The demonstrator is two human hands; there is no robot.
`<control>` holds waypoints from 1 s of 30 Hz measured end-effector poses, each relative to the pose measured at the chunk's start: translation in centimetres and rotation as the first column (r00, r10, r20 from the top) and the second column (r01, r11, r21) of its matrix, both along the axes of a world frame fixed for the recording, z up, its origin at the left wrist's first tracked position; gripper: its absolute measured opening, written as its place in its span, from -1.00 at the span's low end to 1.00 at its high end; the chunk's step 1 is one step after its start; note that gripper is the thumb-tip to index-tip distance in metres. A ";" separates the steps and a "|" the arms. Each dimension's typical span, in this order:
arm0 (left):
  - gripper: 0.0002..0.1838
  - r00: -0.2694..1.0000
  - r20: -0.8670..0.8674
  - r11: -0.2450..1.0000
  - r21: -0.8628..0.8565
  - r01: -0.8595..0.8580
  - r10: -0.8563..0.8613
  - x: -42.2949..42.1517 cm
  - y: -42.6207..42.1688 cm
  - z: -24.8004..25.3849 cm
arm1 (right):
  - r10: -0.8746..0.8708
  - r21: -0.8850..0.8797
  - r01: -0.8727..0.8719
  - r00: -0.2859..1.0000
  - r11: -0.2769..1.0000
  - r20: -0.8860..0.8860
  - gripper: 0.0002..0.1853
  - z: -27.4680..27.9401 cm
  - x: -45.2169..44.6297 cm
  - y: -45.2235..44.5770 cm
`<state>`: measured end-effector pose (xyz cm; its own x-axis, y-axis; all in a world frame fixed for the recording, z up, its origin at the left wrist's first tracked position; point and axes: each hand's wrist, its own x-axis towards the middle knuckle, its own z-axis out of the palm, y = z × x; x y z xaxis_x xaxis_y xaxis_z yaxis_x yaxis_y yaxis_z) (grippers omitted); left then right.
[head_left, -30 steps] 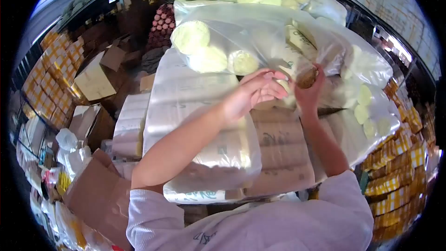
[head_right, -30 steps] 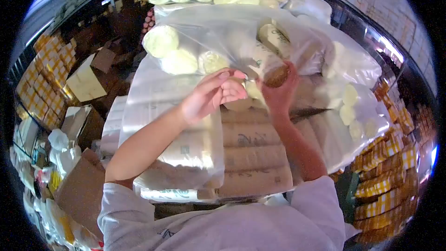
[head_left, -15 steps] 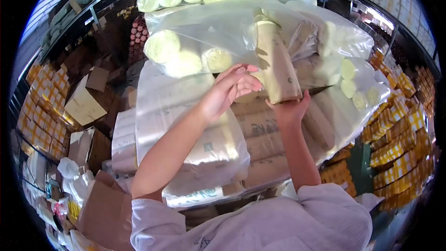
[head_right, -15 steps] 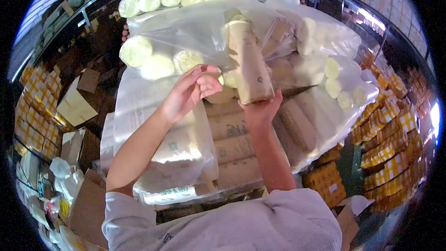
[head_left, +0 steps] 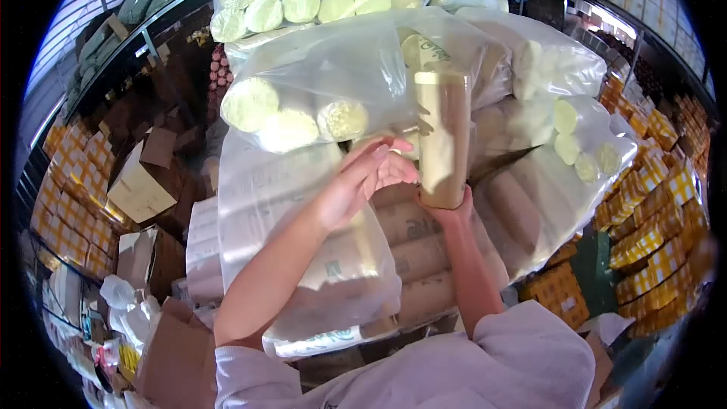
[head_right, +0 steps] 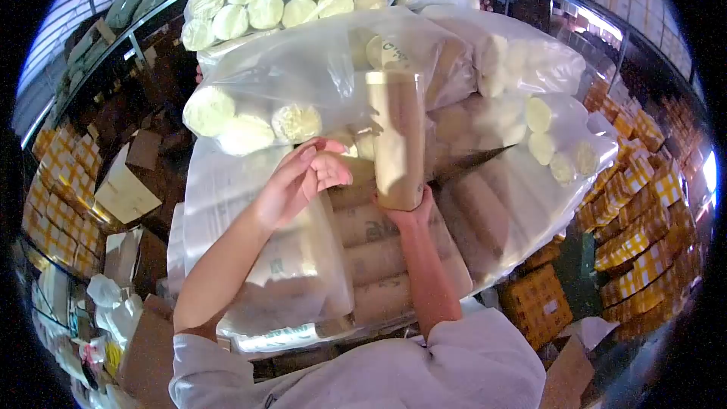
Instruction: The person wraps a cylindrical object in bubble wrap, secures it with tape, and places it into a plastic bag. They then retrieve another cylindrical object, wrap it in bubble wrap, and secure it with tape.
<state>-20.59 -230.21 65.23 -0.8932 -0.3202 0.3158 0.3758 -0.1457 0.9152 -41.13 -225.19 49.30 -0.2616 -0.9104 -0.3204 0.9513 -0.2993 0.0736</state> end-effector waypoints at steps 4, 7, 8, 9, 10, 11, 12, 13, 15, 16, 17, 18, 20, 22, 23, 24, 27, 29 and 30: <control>-0.61 0.999 0.039 0.999 -0.043 -0.007 0.009 -0.2 0.1 -0.2 | -0.039 0.015 0.042 0.986 0.999 -0.162 -0.48 0.0 -1.2 0.5; -0.61 0.998 0.052 0.998 -0.055 -0.018 0.021 -0.2 0.2 -0.1 | -0.057 -0.069 0.042 0.971 0.997 -0.233 -0.49 -1.3 -2.3 0.1; -0.61 0.998 0.053 0.998 -0.055 -0.024 0.027 -0.2 0.3 0.0 | -0.058 -0.105 0.033 0.967 0.994 -0.247 -0.49 -2.0 -2.6 -0.2; -0.61 0.998 0.054 0.998 -0.053 -0.031 0.034 -0.1 0.4 0.0 | -0.083 -0.118 0.054 0.964 0.991 -0.254 -0.48 -2.9 -2.8 -0.7; -0.61 0.998 0.052 0.997 -0.071 -0.022 0.025 -0.1 0.4 -0.1 | -0.107 -0.131 0.075 0.959 0.989 -0.261 -0.48 -3.8 -2.8 -1.2; -0.62 0.999 0.050 0.996 -0.089 -0.011 0.015 -0.2 0.3 -0.1 | -0.134 -0.145 0.097 0.955 0.985 -0.266 -0.47 -4.6 -2.8 -1.5; -0.62 0.999 0.050 0.994 -0.107 0.004 0.002 -0.3 0.3 -0.2 | -0.138 -0.151 0.100 0.955 0.983 -0.262 -0.46 -4.9 -2.5 -1.5; -0.63 0.993 0.083 0.990 -0.121 -0.070 0.081 -0.3 0.6 -0.2 | -0.146 -0.160 0.106 0.955 0.981 -0.259 -0.44 -5.1 -2.3 -1.6; -0.65 0.962 0.141 0.964 -0.161 -0.210 0.233 -0.5 1.1 0.2 | -0.169 -0.185 0.123 0.952 0.975 -0.255 -0.41 -5.2 -1.8 -1.9; -0.66 0.943 0.117 0.930 -0.242 -0.276 0.310 -0.7 1.1 0.0 | -0.181 -0.197 0.132 0.951 0.971 -0.252 -0.40 -5.2 -1.5 -2.1; -0.67 0.919 0.086 0.885 -0.318 -0.340 0.384 -0.9 1.0 -0.3 | -0.192 -0.209 0.140 0.949 0.968 -0.249 -0.39 -5.2 -1.2 -2.2; -0.68 0.890 0.049 0.829 -0.388 -0.402 0.454 -1.1 0.9 -0.6 | -0.201 -0.220 0.147 0.948 0.964 -0.248 -0.37 -4.9 -1.0 -2.2; -0.71 0.868 0.020 0.820 -0.339 -0.461 0.496 -1.3 0.5 -1.0 | -0.183 -0.343 0.058 0.921 0.938 -0.344 -0.34 -4.3 -1.0 -1.9; -0.56 0.844 0.067 0.823 -0.275 -0.497 0.532 -1.2 0.7 -0.9 | -0.178 -0.423 -0.003 0.904 0.906 -0.388 -0.32 -2.7 -0.2 -1.3; -0.48 0.807 0.001 0.763 -0.326 -0.558 0.590 -1.3 0.9 -1.1 | -0.178 -0.449 -0.015 0.905 0.894 -0.386 -0.31 -1.5 0.5 -1.1; -0.39 0.763 -0.069 0.693 -0.372 -0.617 0.642 -1.7 1.3 -1.2 | -0.177 -0.476 -0.030 0.906 0.879 -0.384 -0.30 -1.0 1.0 -1.0; -0.11 0.739 -0.194 0.647 -0.375 -0.664 0.645 -1.8 2.1 -1.0 | -0.139 -0.337 -0.014 0.894 0.941 -0.425 -0.31 -2.3 1.2 -1.4; 0.09 0.757 -0.242 0.677 -0.341 -0.652 0.607 -1.4 3.0 -0.7 | -0.040 -0.267 -0.088 0.897 0.960 -0.440 -0.28 -2.5 2.5 -0.3; 0.19 0.717 -0.284 0.626 -0.351 -0.696 0.637 -1.3 3.5 -0.3 | -0.021 -0.204 -0.088 0.878 0.975 -0.478 -0.27 -3.0 3.0 -0.3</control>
